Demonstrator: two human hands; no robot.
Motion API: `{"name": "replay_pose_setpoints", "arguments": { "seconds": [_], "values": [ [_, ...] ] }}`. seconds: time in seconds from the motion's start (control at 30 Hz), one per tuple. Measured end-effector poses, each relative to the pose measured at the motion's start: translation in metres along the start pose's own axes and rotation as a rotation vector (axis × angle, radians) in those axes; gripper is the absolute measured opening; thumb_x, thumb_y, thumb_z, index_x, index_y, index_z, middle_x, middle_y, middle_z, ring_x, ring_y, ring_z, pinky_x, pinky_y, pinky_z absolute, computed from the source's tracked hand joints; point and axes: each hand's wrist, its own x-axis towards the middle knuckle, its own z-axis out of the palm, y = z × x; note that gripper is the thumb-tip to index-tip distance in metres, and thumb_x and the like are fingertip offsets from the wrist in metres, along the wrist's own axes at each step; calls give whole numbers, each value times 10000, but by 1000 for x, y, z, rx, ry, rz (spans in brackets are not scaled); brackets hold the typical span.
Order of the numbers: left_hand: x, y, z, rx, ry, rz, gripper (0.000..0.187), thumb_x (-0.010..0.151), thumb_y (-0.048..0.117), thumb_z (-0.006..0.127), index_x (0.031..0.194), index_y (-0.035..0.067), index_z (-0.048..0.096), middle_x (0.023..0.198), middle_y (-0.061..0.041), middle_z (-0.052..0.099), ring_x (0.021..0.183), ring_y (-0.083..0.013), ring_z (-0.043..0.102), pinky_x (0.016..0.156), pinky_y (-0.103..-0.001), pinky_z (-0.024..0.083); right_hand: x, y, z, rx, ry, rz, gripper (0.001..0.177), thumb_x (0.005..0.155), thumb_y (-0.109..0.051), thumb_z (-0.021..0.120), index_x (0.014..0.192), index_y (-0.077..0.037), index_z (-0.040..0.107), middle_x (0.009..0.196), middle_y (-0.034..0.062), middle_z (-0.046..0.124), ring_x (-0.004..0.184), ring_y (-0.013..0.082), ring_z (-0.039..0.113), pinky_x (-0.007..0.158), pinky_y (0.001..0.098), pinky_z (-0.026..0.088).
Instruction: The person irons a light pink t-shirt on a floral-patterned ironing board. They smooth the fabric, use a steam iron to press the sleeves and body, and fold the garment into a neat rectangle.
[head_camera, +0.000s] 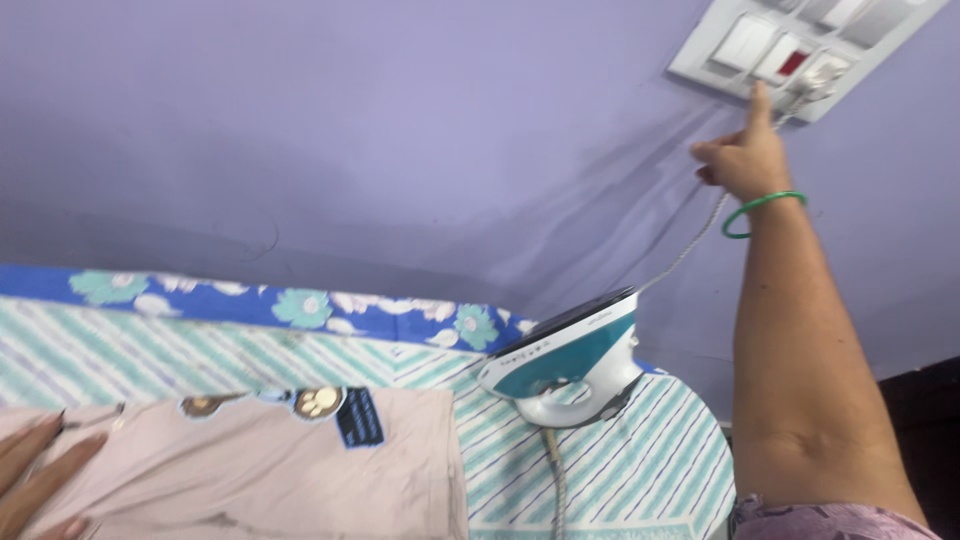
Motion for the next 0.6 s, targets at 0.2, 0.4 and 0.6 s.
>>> {"name": "replay_pose_setpoints", "arguments": {
  "seconds": [0.2, 0.4, 0.6],
  "values": [
    [9, 28, -43, 241, -118, 105, 788, 751, 576, 540, 1474, 262, 526, 1578, -183, 464, 1458, -303, 427, 1195, -584, 306, -81, 75, 0, 459, -48, 52, 296, 1054, -41, 631, 1326, 74, 656, 1107, 142, 655, 885, 183, 649, 789, 329, 557],
    [37, 107, -91, 8, -285, 124, 570, 847, 404, 560, 1363, 164, 599, 1392, -111, 558, 1306, -278, 504, 1142, -526, 310, -260, 112, 27, 81, -652, 516, 721, 827, 5, 693, 1492, -61, 422, 1440, 180, 556, 1376, 320, 516, 1129, 459, 429],
    [65, 158, -88, -327, -351, 229, 425, 754, 283, 765, 1130, 98, 694, 1130, -117, 652, 1061, -312, 599, 929, -461, 446, -335, 76, 99, 691, -332, 195, 410, 916, -19, 718, 1292, 28, 562, 1254, 168, 667, 1203, 224, 597, 1058, 365, 457]
  ]
}}
